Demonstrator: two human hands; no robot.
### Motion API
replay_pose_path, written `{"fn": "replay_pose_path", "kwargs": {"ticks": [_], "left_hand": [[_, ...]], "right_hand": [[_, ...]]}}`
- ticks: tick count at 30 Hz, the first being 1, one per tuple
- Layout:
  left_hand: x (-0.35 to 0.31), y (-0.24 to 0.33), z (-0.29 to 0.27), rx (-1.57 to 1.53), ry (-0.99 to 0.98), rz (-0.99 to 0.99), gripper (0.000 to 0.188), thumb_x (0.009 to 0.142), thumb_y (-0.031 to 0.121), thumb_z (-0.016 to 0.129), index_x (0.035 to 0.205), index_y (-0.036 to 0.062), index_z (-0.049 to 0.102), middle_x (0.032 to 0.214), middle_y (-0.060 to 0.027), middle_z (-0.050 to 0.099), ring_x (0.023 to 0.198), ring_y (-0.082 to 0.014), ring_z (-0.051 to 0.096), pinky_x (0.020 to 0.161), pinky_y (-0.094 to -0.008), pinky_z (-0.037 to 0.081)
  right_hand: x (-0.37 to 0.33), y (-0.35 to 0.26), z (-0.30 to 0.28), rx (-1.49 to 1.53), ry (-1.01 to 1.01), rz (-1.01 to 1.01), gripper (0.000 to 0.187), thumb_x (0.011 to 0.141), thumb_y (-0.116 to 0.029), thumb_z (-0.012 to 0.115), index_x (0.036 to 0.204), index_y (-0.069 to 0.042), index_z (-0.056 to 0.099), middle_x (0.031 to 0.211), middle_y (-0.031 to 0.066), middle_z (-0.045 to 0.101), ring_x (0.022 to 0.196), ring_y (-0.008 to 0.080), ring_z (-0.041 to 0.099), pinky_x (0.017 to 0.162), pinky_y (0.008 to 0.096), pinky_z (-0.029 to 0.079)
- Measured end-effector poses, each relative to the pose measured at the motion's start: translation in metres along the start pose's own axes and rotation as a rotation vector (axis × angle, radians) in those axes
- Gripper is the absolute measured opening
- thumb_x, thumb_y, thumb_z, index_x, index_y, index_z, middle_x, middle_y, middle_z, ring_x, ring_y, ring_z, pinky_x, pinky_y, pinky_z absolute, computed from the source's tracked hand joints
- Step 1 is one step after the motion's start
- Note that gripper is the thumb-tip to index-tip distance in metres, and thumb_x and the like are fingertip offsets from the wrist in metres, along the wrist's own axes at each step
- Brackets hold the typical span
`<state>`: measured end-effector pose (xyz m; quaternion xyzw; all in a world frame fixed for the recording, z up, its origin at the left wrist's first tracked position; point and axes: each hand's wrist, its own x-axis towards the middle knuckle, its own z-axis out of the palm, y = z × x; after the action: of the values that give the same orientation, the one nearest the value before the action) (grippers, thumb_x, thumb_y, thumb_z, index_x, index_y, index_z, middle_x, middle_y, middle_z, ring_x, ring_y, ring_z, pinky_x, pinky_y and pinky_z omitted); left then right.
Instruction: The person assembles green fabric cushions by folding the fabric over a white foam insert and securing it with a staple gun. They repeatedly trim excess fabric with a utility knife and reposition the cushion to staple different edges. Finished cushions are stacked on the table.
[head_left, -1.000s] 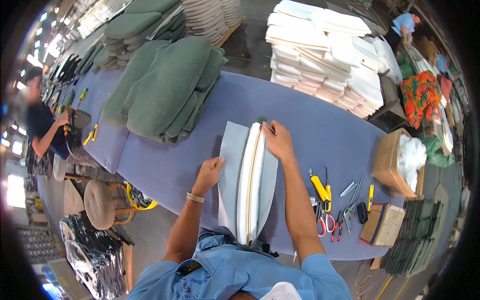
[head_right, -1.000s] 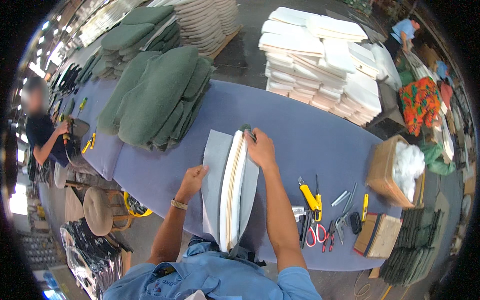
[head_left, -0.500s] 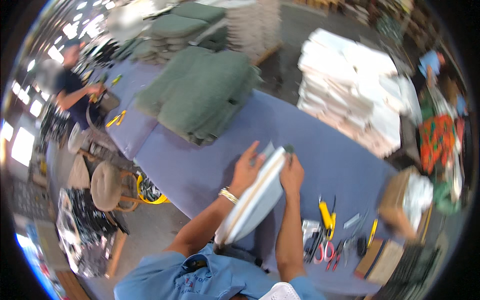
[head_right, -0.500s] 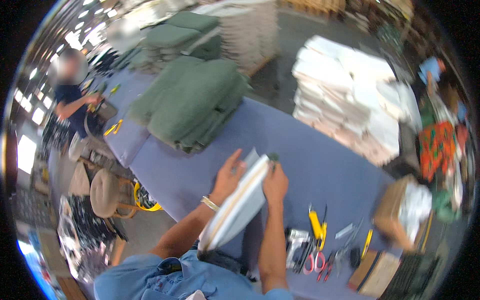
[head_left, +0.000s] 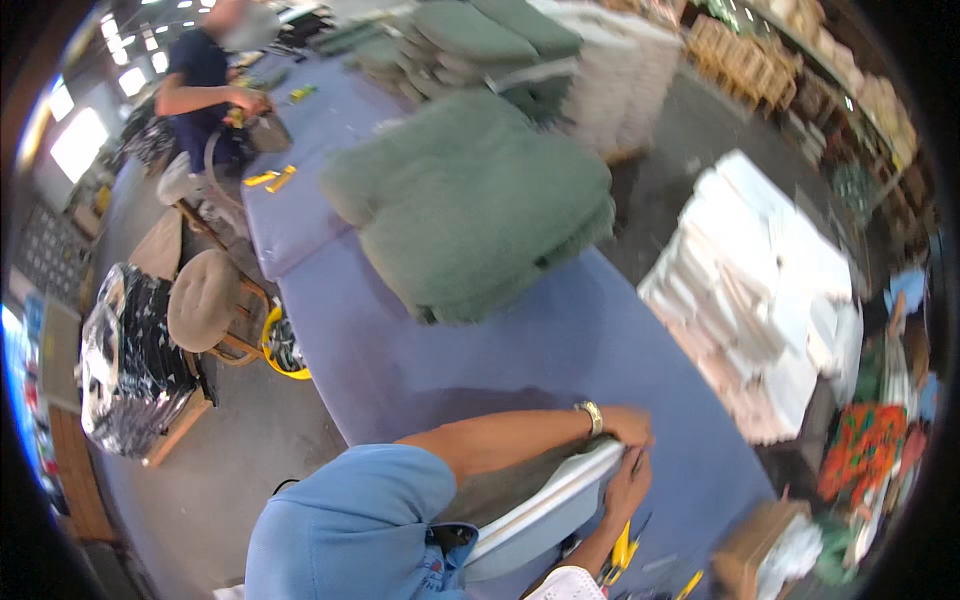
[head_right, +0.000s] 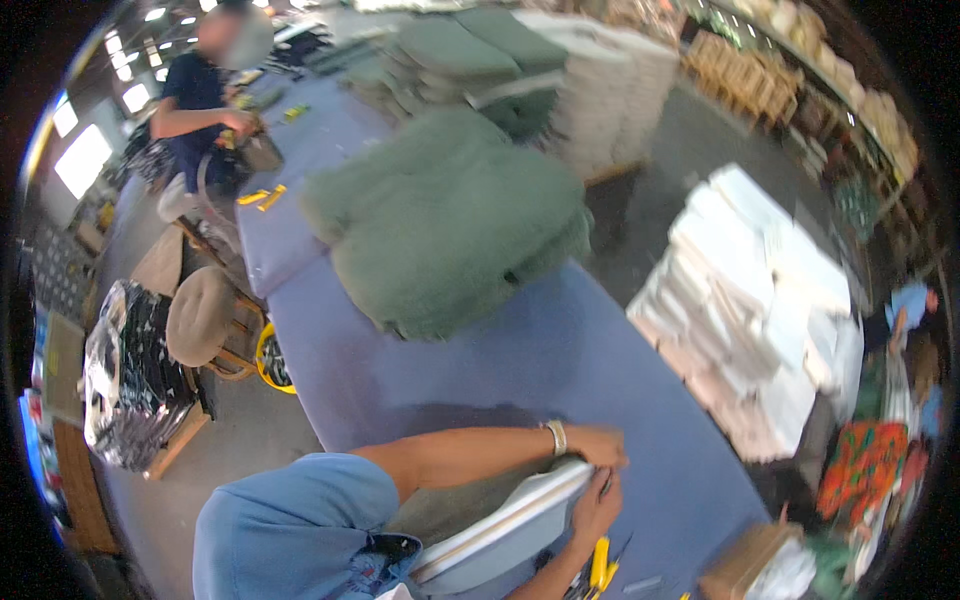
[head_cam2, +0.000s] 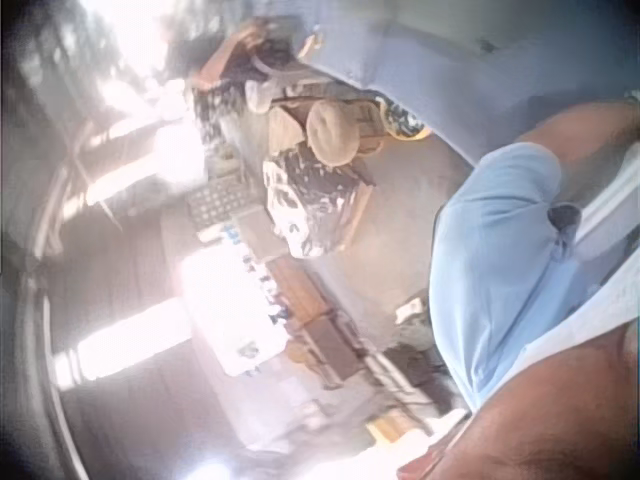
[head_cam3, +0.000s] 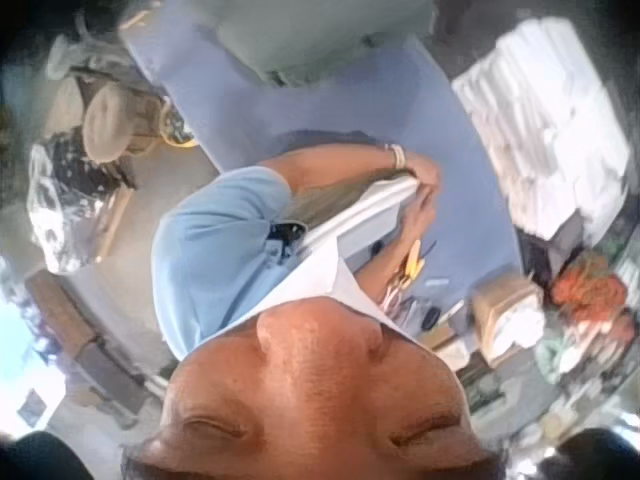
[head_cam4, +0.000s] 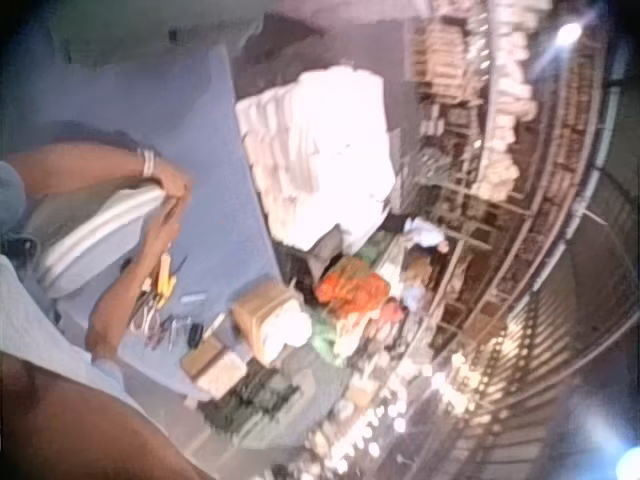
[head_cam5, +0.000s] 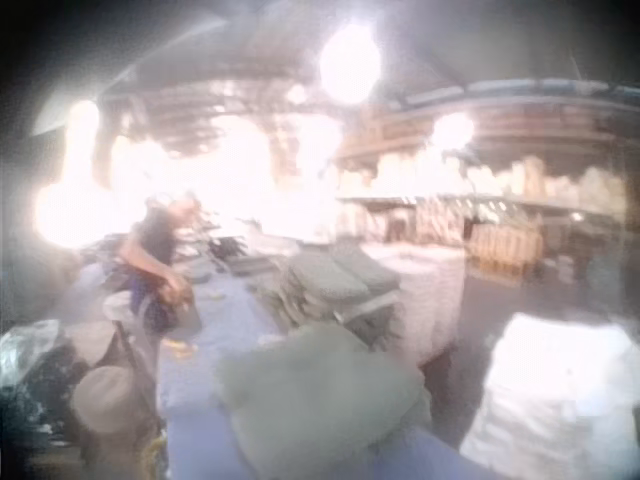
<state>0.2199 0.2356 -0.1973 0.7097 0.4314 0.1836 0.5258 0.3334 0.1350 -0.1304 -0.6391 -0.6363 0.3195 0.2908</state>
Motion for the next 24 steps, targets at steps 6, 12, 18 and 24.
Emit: {"fn": "replay_pose_path", "kwargs": {"ticks": [6, 12, 18, 24], "left_hand": [[-0.020, -0.079, -0.136, 0.367, 0.576, 0.403, 0.025, 0.094, 0.020, 0.054, 0.098, 0.0064, 0.074, 0.110, -0.0142, 0.073, 0.103, -0.0338, 0.068, 0.090, -0.0449, 0.053], [-0.070, -0.082, -0.174, -0.330, 0.459, 0.189, 0.036, 0.109, 0.025, 0.046, 0.106, 0.0046, 0.074, 0.100, -0.0110, 0.072, 0.095, -0.0288, 0.064, 0.093, -0.0395, 0.049], [-0.074, -0.087, -0.188, -0.419, 0.369, 0.197, 0.033, 0.108, 0.020, 0.048, 0.127, 0.0027, 0.069, 0.124, -0.0131, 0.071, 0.115, -0.0255, 0.062, 0.109, -0.0384, 0.042], [-0.110, -0.035, -0.182, 0.103, 0.384, 0.275, 0.050, 0.102, 0.012, 0.053, 0.151, 0.0039, 0.049, 0.160, -0.0190, 0.044, 0.145, -0.0356, 0.046, 0.119, -0.0465, 0.036]], "right_hand": [[0.133, -0.068, 0.076, -0.131, -0.065, -0.122, 0.028, 0.106, -0.024, 0.052, 0.108, -0.001, 0.068, 0.096, 0.0234, 0.070, 0.086, 0.0460, 0.066, 0.074, 0.0478, 0.051], [0.117, -0.090, 0.118, -0.172, -0.074, -0.275, 0.029, 0.104, -0.024, 0.059, 0.089, 0.001, 0.059, 0.078, 0.0212, 0.060, 0.067, 0.0400, 0.057, 0.060, 0.0442, 0.046], [0.119, -0.072, 0.138, 0.298, -0.059, -0.021, 0.035, 0.109, -0.027, 0.054, 0.088, 0.002, 0.059, 0.073, 0.0108, 0.056, 0.065, 0.0166, 0.046, 0.062, 0.0363, 0.044], [0.131, -0.070, 0.127, 0.668, -0.131, 0.095, 0.047, 0.112, -0.037, 0.046, 0.098, 0.004, 0.065, 0.084, 0.0038, 0.064, 0.084, 0.0120, 0.052, 0.079, 0.0330, 0.047]]}}
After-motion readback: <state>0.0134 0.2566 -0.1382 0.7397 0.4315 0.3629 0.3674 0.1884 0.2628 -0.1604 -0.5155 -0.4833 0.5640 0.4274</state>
